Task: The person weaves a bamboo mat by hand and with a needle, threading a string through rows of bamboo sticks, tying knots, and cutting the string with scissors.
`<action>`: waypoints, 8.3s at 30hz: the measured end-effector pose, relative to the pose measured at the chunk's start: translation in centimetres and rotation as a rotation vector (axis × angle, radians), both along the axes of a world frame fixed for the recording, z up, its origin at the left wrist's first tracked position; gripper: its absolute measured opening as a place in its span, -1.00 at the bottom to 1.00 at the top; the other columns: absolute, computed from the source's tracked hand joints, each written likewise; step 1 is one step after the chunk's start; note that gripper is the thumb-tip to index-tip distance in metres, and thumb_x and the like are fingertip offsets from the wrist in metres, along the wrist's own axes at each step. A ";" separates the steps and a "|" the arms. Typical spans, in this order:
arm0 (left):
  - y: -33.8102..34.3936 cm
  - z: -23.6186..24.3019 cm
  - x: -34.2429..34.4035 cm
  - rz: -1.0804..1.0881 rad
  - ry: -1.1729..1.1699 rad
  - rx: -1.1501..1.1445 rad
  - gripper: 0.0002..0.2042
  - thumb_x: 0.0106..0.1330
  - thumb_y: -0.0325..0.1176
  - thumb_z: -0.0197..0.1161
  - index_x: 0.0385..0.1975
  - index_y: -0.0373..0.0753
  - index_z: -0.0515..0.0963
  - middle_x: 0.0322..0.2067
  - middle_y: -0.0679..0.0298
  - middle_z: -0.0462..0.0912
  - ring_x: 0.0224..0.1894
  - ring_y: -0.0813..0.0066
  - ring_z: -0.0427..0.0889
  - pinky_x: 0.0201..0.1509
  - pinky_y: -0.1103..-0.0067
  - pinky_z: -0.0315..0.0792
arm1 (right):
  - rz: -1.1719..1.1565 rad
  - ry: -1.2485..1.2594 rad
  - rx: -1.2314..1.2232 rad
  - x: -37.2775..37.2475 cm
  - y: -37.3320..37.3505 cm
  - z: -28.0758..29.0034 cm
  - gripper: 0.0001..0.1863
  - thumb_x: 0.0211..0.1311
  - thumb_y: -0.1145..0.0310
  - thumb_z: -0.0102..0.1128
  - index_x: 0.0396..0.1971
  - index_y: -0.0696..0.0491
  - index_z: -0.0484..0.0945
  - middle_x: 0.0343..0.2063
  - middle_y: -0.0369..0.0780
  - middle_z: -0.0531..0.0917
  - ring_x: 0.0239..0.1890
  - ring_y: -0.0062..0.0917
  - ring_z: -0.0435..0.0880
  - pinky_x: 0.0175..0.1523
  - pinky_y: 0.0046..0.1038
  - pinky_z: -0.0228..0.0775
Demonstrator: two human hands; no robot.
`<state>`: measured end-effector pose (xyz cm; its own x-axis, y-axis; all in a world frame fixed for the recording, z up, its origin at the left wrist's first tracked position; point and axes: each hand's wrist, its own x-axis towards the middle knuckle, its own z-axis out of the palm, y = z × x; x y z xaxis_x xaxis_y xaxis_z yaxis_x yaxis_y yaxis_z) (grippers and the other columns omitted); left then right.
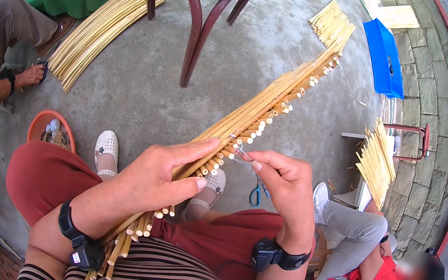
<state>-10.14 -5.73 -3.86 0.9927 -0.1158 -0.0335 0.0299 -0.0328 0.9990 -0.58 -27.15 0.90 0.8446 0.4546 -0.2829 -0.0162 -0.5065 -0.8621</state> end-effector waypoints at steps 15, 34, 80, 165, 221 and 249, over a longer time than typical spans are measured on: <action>1.3 0.0 1.0 -0.050 -0.012 -0.009 -0.44 0.17 -0.32 0.27 0.17 -0.48 0.41 -0.14 -0.24 0.62 -0.21 0.05 0.72 -0.07 0.42 0.55 | -0.012 -0.098 0.050 -0.2 1.7 -1.2 -0.85 0.25 0.53 0.21 -0.22 0.14 0.71 -0.58 -0.46 0.53 -0.58 -0.85 0.32 -0.51 -0.70 0.12; 0.0 0.1 0.7 0.027 0.087 -0.085 -0.45 0.18 -0.32 0.31 0.20 -0.33 0.43 -0.42 0.06 0.65 -0.47 0.48 0.62 -0.32 0.52 0.50 | -0.049 -0.123 -0.019 -0.6 1.3 -0.9 -0.82 0.28 0.53 0.20 -0.18 0.11 0.71 -0.53 -0.47 0.58 -0.55 -0.86 0.35 -0.49 -0.72 0.16; -1.2 1.9 1.5 -0.059 0.055 0.167 -0.31 0.11 -0.45 0.28 0.33 -0.23 0.28 -0.20 -0.05 0.66 -0.29 0.33 0.68 -0.16 0.47 0.51 | -0.077 -0.599 -0.172 -0.6 2.8 -2.5 -0.94 0.19 0.49 0.15 -0.39 0.16 0.55 -0.55 -0.01 0.60 -0.50 -0.20 0.63 -0.35 -0.27 0.42; 1.2 1.9 1.2 0.469 0.342 -0.841 -0.70 0.35 -0.22 0.25 -0.02 -0.23 0.52 -0.22 0.27 0.63 -0.27 0.47 0.62 -0.24 0.44 0.63 | 0.250 -1.073 -0.009 -1.3 8.6 2.0 -0.88 -0.08 0.50 0.31 -0.48 0.03 0.57 -0.44 -0.27 0.55 -0.31 -0.34 0.58 -0.21 -0.32 0.43; 1.7 -0.4 2.5 0.615 0.139 -0.756 -0.73 0.31 -0.22 0.28 -0.13 -0.27 0.56 -0.33 0.28 0.63 -0.37 0.48 0.63 -0.33 0.45 0.68 | 0.249 -1.502 0.625 1.4 13.4 4.3 -0.87 0.06 0.51 0.34 -0.47 0.11 0.52 -0.50 -0.20 0.57 -0.47 -0.38 0.55 -0.37 -0.46 0.40; 0.9 1.3 2.4 0.617 0.146 -0.805 -0.66 0.32 -0.31 0.25 0.05 -0.27 0.46 -0.15 0.20 0.59 -0.21 0.39 0.63 -0.22 0.34 0.71 | 0.155 -1.059 0.083 2.5 7.1 2.5 -0.57 -0.02 0.56 0.35 -0.06 -0.05 0.66 -0.05 -0.21 0.65 -0.27 -0.40 0.62 -0.18 -0.46 0.51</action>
